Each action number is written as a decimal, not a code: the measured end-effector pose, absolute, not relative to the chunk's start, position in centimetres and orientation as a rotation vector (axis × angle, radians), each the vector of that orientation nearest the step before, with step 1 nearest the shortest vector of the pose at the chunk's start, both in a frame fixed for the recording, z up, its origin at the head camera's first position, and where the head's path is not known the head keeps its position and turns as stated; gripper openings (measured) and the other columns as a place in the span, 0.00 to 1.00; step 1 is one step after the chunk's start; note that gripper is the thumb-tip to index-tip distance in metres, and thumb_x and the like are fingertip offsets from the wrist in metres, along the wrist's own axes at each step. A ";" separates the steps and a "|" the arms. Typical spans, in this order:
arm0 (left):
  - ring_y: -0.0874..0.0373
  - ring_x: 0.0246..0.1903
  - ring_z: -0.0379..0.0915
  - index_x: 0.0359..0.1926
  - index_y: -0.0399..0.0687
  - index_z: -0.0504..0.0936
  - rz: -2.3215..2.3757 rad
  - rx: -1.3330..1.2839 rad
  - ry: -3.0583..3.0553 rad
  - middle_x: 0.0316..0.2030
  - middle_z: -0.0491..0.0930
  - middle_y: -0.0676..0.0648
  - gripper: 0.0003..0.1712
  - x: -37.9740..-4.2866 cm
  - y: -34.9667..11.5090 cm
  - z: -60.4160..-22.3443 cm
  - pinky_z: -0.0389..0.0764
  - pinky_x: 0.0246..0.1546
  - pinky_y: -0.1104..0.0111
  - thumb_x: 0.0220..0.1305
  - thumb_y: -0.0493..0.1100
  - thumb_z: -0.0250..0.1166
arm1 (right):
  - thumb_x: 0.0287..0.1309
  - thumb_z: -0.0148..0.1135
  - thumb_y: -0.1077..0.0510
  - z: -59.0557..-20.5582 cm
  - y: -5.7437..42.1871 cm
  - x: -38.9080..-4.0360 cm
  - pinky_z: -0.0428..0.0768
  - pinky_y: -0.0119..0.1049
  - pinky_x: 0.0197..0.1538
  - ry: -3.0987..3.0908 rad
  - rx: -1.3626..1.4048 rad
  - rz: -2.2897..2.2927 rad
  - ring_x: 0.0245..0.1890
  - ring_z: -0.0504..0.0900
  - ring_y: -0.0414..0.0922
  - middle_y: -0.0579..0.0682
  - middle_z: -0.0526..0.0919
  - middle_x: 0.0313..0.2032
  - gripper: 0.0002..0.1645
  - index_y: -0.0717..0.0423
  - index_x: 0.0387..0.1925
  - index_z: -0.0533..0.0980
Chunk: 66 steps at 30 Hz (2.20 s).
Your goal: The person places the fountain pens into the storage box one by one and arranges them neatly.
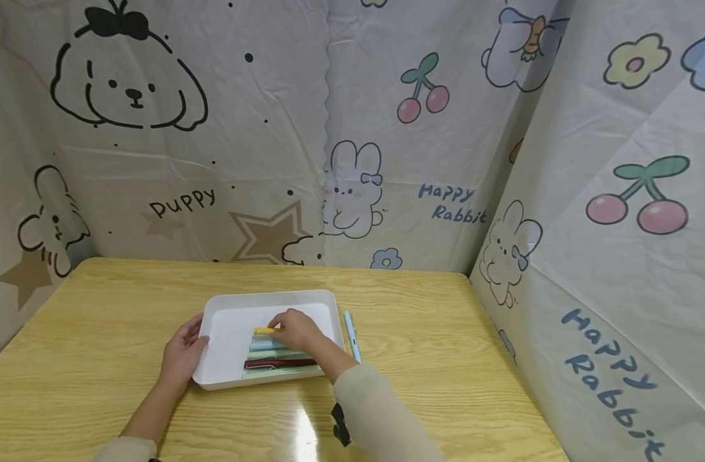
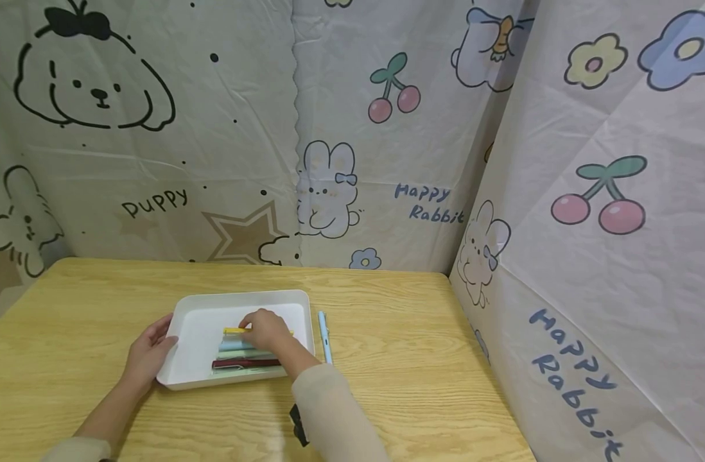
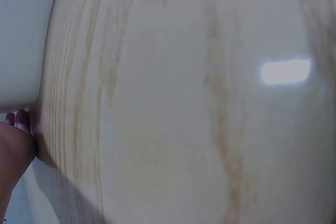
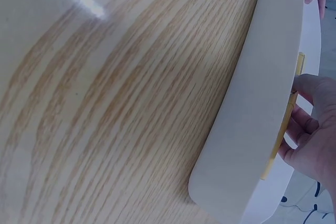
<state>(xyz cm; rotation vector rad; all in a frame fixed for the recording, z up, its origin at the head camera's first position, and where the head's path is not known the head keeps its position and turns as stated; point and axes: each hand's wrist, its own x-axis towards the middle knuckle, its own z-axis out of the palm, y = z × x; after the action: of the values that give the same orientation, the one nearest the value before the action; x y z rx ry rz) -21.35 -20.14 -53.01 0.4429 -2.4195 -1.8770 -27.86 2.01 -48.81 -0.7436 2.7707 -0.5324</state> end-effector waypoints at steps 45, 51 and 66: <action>0.44 0.67 0.56 0.71 0.43 0.52 -1.887 0.458 -2.388 0.69 0.57 0.36 0.32 -21.6 -20.1 -53.4 0.61 0.67 0.53 0.67 0.35 0.47 | 0.60 0.58 0.52 -48.9 1.8 -27.8 0.77 0.26 0.40 2.755 -0.753 -0.463 0.37 0.79 0.36 0.44 0.84 0.38 0.13 0.47 0.44 0.83; 0.43 0.67 0.56 0.71 0.42 0.52 -1.886 0.457 -2.388 0.68 0.58 0.36 0.32 -21.6 -20.1 -53.4 0.61 0.67 0.53 0.67 0.35 0.47 | 0.60 0.58 0.52 -49.0 1.8 -28.0 0.76 0.26 0.39 2.747 -0.754 -0.470 0.34 0.78 0.35 0.43 0.84 0.38 0.13 0.47 0.44 0.82; 0.45 0.67 0.57 0.71 0.43 0.53 -1.892 0.469 -2.383 0.69 0.58 0.36 0.33 -21.5 -20.1 -53.1 0.60 0.67 0.54 0.66 0.34 0.47 | 0.60 0.58 0.53 -49.2 1.7 -28.1 0.72 0.24 0.32 2.749 -0.776 -0.477 0.28 0.71 0.34 0.43 0.82 0.33 0.13 0.46 0.45 0.82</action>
<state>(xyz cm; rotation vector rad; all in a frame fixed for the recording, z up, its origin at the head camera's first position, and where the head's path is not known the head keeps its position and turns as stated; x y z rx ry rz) -21.54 -20.10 -53.11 0.4694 -2.3827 -1.8917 -28.13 1.74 -49.19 -0.7756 2.7493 -0.4774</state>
